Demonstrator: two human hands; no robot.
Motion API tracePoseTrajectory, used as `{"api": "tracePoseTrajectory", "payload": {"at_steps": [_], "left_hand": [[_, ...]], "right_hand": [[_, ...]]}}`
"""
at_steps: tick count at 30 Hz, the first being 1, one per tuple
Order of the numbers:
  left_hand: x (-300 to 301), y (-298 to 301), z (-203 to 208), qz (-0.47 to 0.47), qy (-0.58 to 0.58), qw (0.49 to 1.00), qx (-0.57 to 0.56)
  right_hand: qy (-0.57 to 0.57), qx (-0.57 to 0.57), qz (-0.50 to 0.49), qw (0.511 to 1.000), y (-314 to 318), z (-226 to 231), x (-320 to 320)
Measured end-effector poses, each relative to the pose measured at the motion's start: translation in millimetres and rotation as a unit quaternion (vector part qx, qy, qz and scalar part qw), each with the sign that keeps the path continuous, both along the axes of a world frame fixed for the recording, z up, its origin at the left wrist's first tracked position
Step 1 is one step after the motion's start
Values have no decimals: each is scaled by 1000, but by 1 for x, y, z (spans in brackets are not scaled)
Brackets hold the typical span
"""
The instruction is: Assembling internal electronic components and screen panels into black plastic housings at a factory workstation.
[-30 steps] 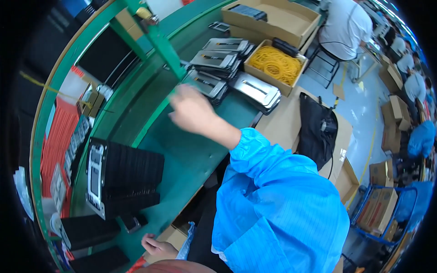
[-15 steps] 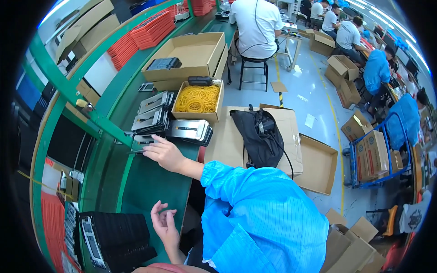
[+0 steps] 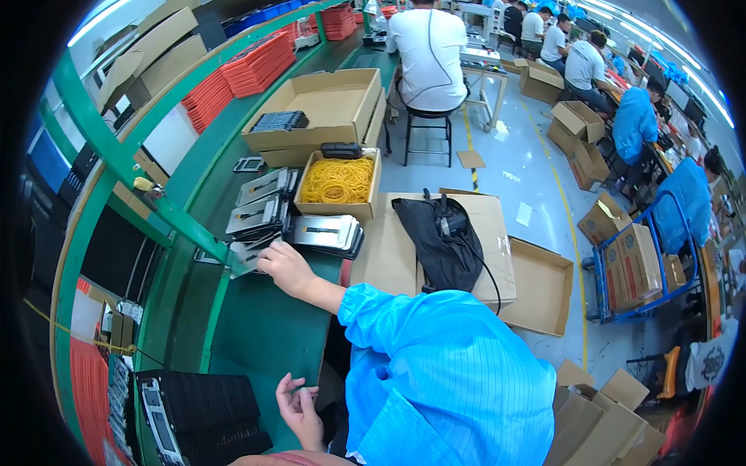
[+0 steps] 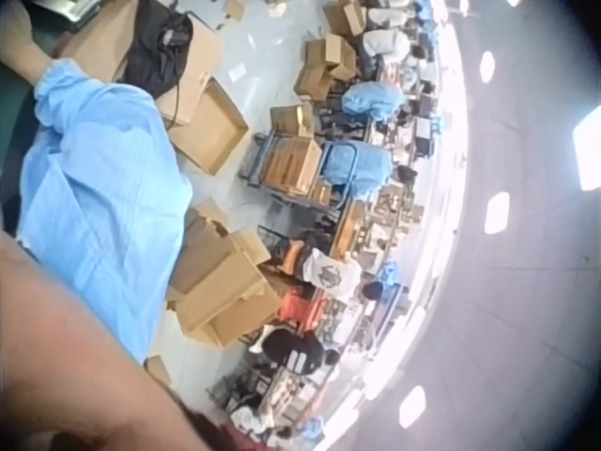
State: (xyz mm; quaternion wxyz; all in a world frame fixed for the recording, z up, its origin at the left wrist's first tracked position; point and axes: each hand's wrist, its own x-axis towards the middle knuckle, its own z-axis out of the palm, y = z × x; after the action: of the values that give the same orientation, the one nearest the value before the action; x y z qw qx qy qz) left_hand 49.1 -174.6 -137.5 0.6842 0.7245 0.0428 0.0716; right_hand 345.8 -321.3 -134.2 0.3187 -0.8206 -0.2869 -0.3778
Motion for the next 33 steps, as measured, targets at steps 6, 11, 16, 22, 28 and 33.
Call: {"api": "tracePoseTrajectory", "payload": {"at_steps": [6,11,16,22,28,33], "left_hand": [[12,-3,17,4,-6,1000,-13],[27,-4,19,-28,-37,999,-10],[36,-1,16,-44,-46,998,0],[39,-10,25,15,-112,993,-46],[50,-17,41,99,-177,971,-127],[32,23,-26,73,-114,974,-184]], "right_hand": [[50,1,-31,998,2,11,1],[-83,66,-17,994,-14,7,-4],[-138,51,-11,989,-21,13,-10],[-137,148,144,969,-7,54,-73],[19,134,469,873,17,45,-178],[258,264,424,827,8,59,-171]]}}
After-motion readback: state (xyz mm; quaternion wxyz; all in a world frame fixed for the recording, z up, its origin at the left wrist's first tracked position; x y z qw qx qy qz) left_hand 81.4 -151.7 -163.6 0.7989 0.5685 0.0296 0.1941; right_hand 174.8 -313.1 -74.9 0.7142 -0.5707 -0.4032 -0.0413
